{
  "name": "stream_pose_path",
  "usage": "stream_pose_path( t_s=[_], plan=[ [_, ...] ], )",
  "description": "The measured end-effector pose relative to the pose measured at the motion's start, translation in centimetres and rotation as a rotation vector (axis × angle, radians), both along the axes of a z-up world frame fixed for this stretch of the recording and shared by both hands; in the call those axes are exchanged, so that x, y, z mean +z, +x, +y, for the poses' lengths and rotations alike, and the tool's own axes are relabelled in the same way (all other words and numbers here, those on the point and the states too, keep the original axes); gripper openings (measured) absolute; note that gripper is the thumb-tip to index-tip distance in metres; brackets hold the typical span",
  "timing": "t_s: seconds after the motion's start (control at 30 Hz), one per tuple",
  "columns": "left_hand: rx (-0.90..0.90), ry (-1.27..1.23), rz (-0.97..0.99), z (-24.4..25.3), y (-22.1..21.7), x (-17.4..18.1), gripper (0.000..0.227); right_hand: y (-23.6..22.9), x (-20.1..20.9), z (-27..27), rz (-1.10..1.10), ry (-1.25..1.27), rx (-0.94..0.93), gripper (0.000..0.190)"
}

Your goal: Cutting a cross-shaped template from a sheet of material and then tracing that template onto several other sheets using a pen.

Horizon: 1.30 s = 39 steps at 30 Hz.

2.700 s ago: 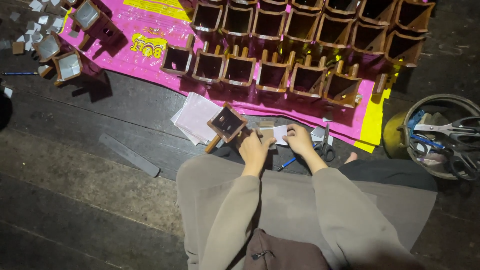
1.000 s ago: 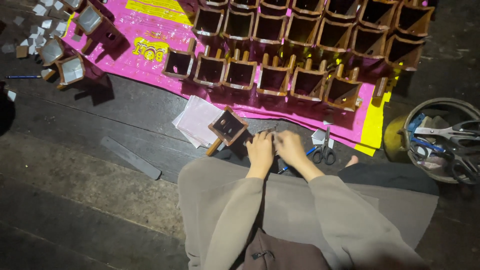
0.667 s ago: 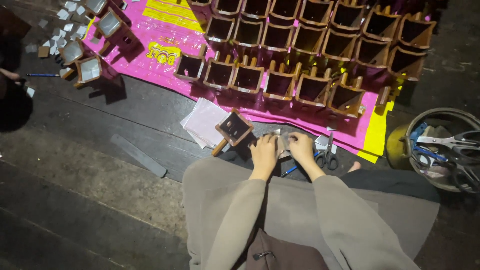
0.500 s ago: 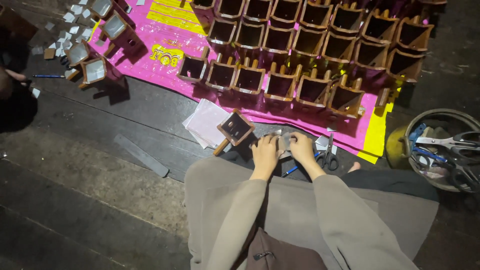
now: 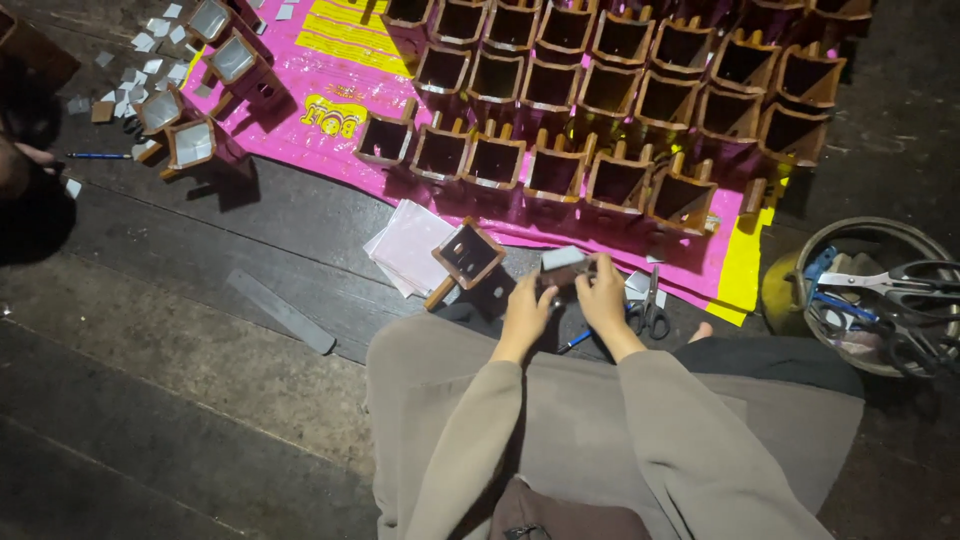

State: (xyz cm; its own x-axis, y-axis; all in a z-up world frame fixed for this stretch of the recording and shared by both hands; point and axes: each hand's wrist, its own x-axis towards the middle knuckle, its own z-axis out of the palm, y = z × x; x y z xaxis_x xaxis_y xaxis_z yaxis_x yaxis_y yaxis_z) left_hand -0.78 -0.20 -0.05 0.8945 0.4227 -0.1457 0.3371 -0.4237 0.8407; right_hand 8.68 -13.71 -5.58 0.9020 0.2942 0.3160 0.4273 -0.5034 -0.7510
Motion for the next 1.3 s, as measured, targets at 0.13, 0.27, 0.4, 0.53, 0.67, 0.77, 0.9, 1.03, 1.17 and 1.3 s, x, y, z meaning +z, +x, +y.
stream_pose_path(
  t_s=[0.13,0.27,0.4,0.53,0.67,0.77,0.9,1.03,1.17,1.3],
  plan=[
    [-0.017,0.016,0.003,0.3,0.2,1.1,0.052,-0.5,1.6,0.2,-0.076,0.096,0.065,0.032],
    [-0.018,-0.019,-0.063,0.2,-0.3,3.4,0.058,-0.6,3.2,0.4,-0.037,0.195,0.136,0.028],
    [0.037,-0.099,-0.184,0.1,-0.1,5.5,0.056,-0.1,3.9,0.1,0.009,0.227,0.165,0.025],
    [0.091,-0.339,-0.231,0.5,-0.8,6.8,0.062,0.0,7.3,-1.5,0.106,0.255,0.24,0.016],
    [0.174,-0.574,-0.203,1.1,-0.3,5.6,0.056,0.0,10.1,-2.5,0.162,0.207,0.308,0.013],
    [0.158,-0.675,-0.209,1.6,-0.1,5.3,0.057,0.3,9.1,-3.1,0.133,0.155,0.287,0.01],
    [0.039,-0.421,-0.142,2.5,-1.8,9.9,0.058,0.2,8.6,-2.4,0.056,0.121,0.232,0.01],
    [0.027,-0.108,-0.24,6.3,-2.5,13.5,0.046,-0.5,11.8,0.1,0.11,0.164,0.258,0.007],
    [0.156,-0.337,-0.237,11.1,-3.7,9.6,0.05,0.4,13.9,4.5,0.13,0.152,0.417,0.006],
    [0.636,-0.551,-0.238,13.6,-4.1,7.3,0.037,1.1,13.7,10.5,0.249,0.135,0.483,0.004]
  ],
)
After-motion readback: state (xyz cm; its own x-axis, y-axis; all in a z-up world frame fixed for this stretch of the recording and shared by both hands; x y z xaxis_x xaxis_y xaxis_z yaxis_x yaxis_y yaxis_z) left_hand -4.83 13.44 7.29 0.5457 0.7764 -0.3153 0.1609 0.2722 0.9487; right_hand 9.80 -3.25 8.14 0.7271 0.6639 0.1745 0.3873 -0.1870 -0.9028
